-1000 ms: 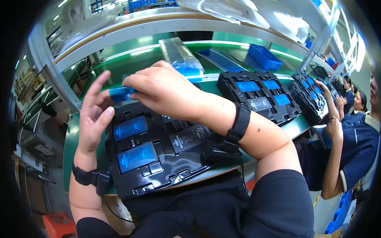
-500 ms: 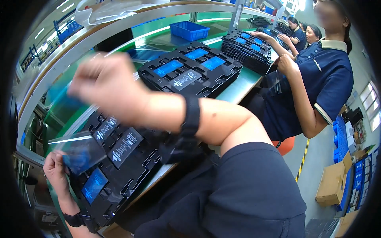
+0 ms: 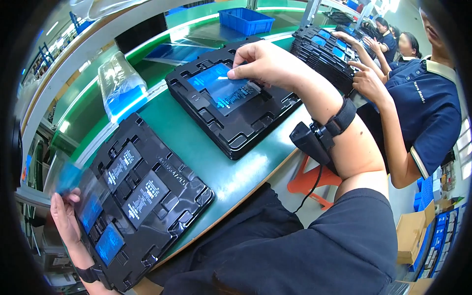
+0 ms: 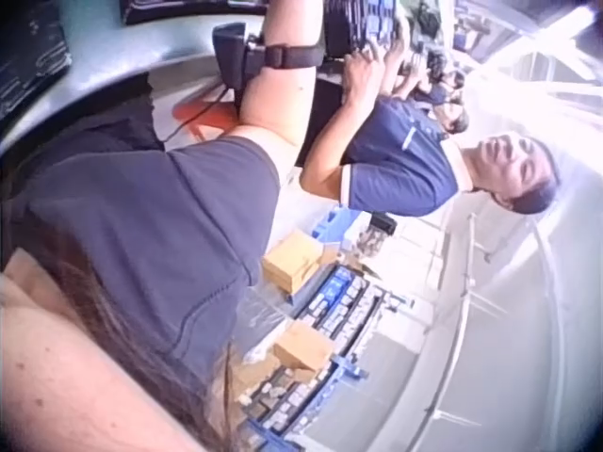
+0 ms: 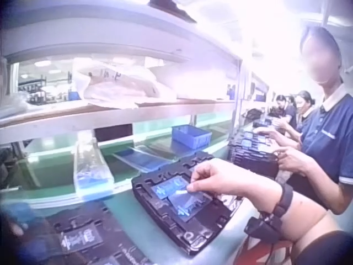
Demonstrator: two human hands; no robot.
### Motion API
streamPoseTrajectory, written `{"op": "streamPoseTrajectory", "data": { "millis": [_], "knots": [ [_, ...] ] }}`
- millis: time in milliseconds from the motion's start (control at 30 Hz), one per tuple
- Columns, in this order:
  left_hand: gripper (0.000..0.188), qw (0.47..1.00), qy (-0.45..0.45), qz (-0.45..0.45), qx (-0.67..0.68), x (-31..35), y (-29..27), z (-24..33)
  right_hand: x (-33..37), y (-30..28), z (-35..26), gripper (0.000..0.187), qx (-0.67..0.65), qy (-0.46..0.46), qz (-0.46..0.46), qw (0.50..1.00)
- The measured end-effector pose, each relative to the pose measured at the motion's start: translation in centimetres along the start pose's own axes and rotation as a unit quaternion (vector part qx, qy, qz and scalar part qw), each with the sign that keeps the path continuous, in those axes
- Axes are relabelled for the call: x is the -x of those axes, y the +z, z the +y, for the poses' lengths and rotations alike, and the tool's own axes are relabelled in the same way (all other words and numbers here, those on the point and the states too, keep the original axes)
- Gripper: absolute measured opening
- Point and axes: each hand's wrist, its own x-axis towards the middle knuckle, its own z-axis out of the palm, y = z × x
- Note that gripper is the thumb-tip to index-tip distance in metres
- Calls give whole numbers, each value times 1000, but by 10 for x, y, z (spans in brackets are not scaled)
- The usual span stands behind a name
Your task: The recorder is placing batteries or electronic components into a black plastic tray on a production line.
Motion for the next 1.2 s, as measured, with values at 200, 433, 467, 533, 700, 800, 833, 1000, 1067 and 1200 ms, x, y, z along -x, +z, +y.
{"op": "streamPoseTrajectory", "data": {
  "millis": [200,433,467,533,700,800,833,1000,1067,1200],
  "knots": [
    [35,999,-11,6,-30,3,-6,-1,-1,5,17,21,5,-35,14,999],
    [32,999,-32,36,-9,8,-16,0,5,5,16,21,6,-54,-4,999],
    [32,999,-32,35,-11,8,-15,-1,5,4,15,21,22,-49,-15,998],
    [33,999,-34,27,2,8,-13,0,6,3,14,22,22,-51,-15,998],
    [36,999,-30,45,-8,9,-14,-2,8,3,16,24,28,-70,-16,997],
    [36,999,-30,37,-2,9,-14,1,8,2,18,26,48,-80,-19,995],
    [32,999,-30,18,3,9,-14,3,7,2,19,27,47,-85,-22,995],
    [32,999,-38,25,-1,9,-13,4,7,2,20,29,43,-88,-27,995],
    [33,999,-41,22,-1,9,-14,4,7,2,20,29,55,-90,-23,994],
    [32,999,-34,23,-7,9,-14,3,8,1,19,29,64,-102,-20,992]
  ]
}}
